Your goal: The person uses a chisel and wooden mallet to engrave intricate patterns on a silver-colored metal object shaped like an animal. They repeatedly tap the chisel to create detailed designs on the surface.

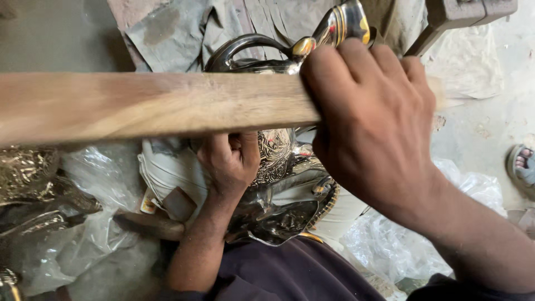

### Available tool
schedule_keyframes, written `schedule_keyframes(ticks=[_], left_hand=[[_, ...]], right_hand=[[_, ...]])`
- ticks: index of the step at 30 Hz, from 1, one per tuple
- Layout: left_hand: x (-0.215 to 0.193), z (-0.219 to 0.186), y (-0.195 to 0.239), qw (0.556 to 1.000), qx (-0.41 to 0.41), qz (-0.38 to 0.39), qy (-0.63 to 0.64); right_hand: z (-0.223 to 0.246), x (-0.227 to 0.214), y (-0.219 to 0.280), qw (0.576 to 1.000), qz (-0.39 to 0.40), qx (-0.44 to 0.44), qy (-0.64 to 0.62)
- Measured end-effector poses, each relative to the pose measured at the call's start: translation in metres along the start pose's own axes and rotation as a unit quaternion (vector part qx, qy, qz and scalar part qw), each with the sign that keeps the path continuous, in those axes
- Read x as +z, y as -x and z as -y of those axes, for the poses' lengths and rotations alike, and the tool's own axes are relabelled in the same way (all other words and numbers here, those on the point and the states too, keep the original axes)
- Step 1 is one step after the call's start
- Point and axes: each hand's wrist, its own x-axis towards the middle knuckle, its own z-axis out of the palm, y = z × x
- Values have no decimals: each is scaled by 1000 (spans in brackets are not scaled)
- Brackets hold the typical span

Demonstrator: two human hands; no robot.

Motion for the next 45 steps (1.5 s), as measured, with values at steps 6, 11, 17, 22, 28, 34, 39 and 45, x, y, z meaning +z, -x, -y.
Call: schedule_keyframes(ticks=[6,11,17,22,28,34,39,45], left_hand=[[-22,-1,-17,978,-14,-97,184],[-72,8,-38,947,-194,-19,257],[-68,-14,-65,968,-108,104,200],[-43,-26,-97,960,-9,251,127],[-33,-38,-118,922,177,337,72],[-24,-46,-126,892,234,387,-2],[-24,-50,-129,881,223,417,-9],[-27,-58,-135,868,247,428,-54]], right_hand=[[-11,-1,52,967,2,165,-193],[-20,57,117,888,14,381,-258],[1,103,186,667,115,585,-446],[3,92,193,681,89,574,-446],[9,72,162,755,-191,416,-469],[3,78,158,771,-17,434,-465],[7,79,159,824,-46,398,-400],[23,84,154,838,-73,378,-386]])
